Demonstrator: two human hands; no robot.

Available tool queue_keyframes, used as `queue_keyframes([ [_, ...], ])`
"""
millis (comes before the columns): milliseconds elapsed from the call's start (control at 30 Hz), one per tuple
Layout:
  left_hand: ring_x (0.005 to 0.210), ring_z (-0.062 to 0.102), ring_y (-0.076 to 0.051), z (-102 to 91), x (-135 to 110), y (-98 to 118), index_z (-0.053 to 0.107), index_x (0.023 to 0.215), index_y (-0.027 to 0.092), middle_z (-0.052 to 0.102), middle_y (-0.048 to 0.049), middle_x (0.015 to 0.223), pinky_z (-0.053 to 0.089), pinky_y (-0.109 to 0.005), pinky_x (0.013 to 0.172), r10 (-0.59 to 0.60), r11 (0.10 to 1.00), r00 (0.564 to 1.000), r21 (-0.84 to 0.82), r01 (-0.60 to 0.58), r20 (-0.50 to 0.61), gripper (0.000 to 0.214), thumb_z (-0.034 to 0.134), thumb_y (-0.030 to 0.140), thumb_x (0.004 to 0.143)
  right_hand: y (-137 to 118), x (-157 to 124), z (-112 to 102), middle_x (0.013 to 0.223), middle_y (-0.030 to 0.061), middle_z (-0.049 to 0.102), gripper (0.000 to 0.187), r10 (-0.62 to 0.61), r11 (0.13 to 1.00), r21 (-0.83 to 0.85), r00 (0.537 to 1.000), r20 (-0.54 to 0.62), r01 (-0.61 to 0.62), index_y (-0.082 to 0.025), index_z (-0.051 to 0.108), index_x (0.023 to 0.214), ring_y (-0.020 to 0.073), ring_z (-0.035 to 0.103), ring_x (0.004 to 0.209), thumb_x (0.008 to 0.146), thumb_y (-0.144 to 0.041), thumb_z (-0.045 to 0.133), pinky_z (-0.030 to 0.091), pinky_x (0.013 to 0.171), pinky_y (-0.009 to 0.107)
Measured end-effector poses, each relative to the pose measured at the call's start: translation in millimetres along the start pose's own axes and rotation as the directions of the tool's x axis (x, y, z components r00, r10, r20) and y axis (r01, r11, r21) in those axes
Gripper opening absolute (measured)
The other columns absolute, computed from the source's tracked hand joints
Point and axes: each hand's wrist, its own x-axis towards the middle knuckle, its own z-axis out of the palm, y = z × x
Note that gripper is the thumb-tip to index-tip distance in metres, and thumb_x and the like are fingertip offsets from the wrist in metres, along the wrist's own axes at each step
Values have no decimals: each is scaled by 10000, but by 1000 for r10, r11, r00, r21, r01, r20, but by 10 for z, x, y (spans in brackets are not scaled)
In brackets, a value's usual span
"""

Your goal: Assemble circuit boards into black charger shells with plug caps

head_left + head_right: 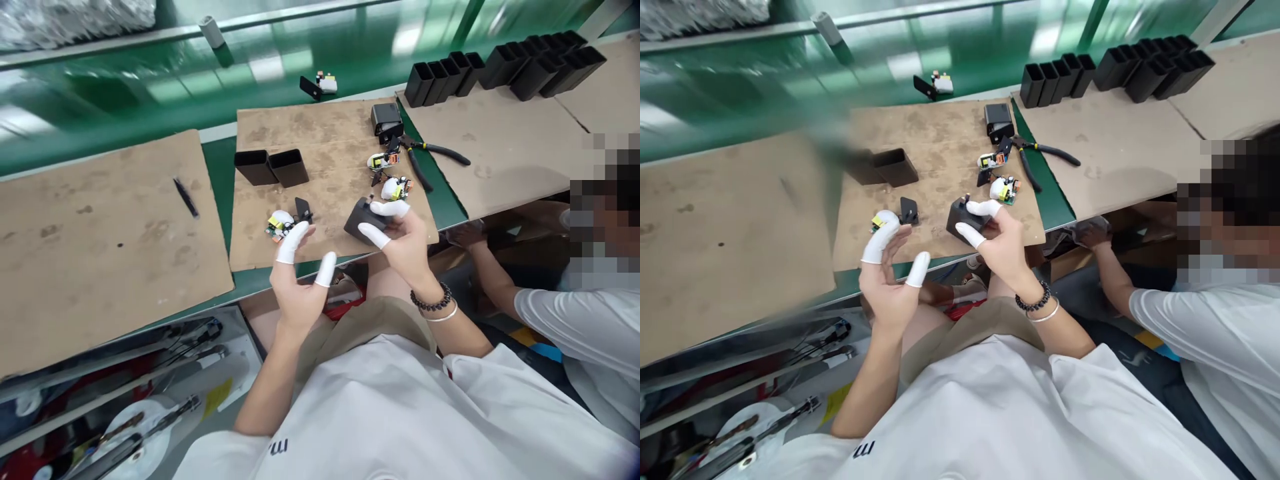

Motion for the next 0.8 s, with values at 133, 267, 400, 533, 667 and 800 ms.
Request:
queue_keyframes([
  [133, 1394, 607, -313, 158, 25, 84, 503, 1510, 209, 620, -161, 1484, 510, -452, 1184, 90, 996, 980, -7, -90, 180, 804, 864, 390, 815, -271, -154, 127, 924, -52, 738, 395, 379, 841, 447, 921, -88, -303, -254, 600, 809, 140, 730, 886, 599, -280, 934, 631, 820, 269],
  [267, 1225, 716, -253, 250, 63, 175, 513, 1481, 208, 722, -122, 1338, 586, -373, 1071, 15, 991, 983, -136, 10, 181, 778, 872, 341, 803, -441, -318, 169, 804, -70, 686, 387, 608, 620, 609, 794, 25, -494, -227, 585, 726, 91, 653, 718, 596, -327, 936, 590, 677, 205],
  [400, 1155, 735, -254, 197, 89, 198, 624, 1325, 187, 749, -105, 1258, 612, -346, 997, -120, 953, 971, -249, 170, 205, 719, 929, 414, 716, -456, -391, 125, 781, -67, 673, 284, 639, 543, 646, 763, 96, -536, -222, 623, 734, 93, 656, 737, 716, -353, 875, 587, 675, 194],
  [533, 1131, 722, -241, 151, 107, 235, 652, 1285, 193, 737, -93, 1235, 607, -328, 956, -122, 951, 979, -262, 162, 162, 699, 945, 408, 687, -411, -408, 88, 835, -68, 731, 147, 678, 413, 666, 698, 231, -622, -241, 701, 844, 100, 693, 762, 782, -301, 820, 583, 636, 183],
  [667, 1035, 700, -217, 145, 138, 318, 683, 1244, 201, 717, -67, 1129, 597, -312, 867, -61, 973, 994, -219, 79, 87, 651, 939, 418, 685, -394, -396, 68, 1020, -28, 803, 130, 652, 220, 602, 575, 495, -768, -244, 733, 1003, 120, 749, 849, 891, -294, 693, 605, 636, 195],
  [800, 991, 685, -209, 100, 181, 382, 691, 1205, 199, 704, -59, 1091, 584, -315, 850, -116, 960, 991, -248, 128, 64, 673, 952, 469, 646, -383, -397, 73, 953, -24, 814, 116, 599, 174, 546, 528, 602, -820, -234, 709, 1000, 108, 768, 815, 929, -307, 653, 645, 695, 198],
])
